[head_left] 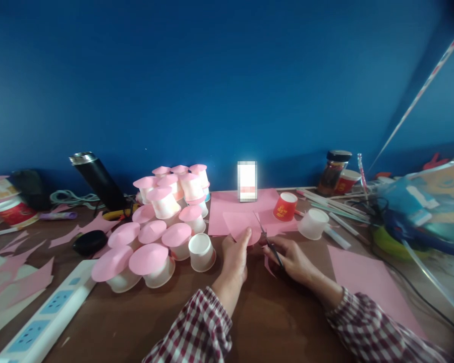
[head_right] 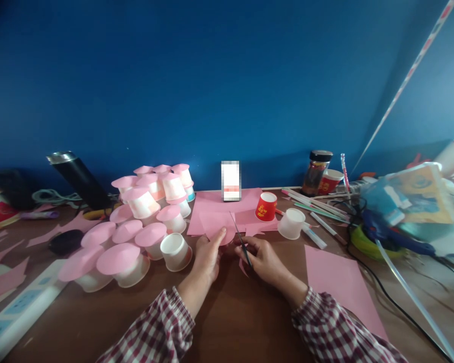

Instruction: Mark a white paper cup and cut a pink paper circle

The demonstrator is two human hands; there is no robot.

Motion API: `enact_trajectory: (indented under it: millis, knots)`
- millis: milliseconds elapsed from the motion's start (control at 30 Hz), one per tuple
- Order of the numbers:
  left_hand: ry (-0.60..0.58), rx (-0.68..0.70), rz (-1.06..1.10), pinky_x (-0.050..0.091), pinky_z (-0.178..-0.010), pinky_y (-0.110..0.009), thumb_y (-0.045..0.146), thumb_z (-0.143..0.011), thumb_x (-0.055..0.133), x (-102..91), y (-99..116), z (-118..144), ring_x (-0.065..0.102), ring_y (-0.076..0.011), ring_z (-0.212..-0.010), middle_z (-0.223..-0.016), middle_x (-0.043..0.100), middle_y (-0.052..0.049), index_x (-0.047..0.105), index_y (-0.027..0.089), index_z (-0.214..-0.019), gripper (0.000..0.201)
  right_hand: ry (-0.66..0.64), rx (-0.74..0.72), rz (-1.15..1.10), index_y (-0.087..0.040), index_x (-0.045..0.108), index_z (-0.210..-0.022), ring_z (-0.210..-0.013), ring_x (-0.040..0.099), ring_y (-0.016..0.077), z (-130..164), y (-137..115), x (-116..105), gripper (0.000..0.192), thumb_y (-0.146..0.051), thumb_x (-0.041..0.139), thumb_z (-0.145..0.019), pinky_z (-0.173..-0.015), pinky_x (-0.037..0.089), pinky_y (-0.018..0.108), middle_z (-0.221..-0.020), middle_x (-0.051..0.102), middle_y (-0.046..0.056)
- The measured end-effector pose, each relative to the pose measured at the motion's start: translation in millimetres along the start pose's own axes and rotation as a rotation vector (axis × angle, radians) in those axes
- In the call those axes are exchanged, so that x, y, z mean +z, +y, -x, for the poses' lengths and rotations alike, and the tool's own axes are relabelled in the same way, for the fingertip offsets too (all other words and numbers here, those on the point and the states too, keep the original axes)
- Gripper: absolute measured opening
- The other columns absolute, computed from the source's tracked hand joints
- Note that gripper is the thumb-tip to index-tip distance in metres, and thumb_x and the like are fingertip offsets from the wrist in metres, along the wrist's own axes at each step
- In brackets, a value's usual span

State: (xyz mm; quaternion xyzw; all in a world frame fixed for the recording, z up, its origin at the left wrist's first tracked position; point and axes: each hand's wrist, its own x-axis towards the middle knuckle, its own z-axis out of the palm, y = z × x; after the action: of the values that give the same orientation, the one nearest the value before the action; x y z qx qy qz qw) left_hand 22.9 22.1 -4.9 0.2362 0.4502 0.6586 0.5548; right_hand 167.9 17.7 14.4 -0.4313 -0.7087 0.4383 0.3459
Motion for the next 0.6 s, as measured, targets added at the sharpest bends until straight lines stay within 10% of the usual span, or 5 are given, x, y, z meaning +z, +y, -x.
enact_trajectory:
  millis: [600]
  knots:
    - [-0.036,0.018,-0.002,0.051,-0.070,-0.031,0.040,-0.059,0.079,-0.1,-0.1,2.0,0.066,-0.0220,-0.079,-0.088,0.070,-0.014,0.066,0.008,-0.094,0.049,0.005,-0.034,-0.083,-0.013,0.067,-0.100,-0.065,0.059,0.0156,0.2,1.6,-3.0,0.039,-0.046,0.062,-0.079,-0.057,0.046,0.025,-0.075,0.065,0.005]
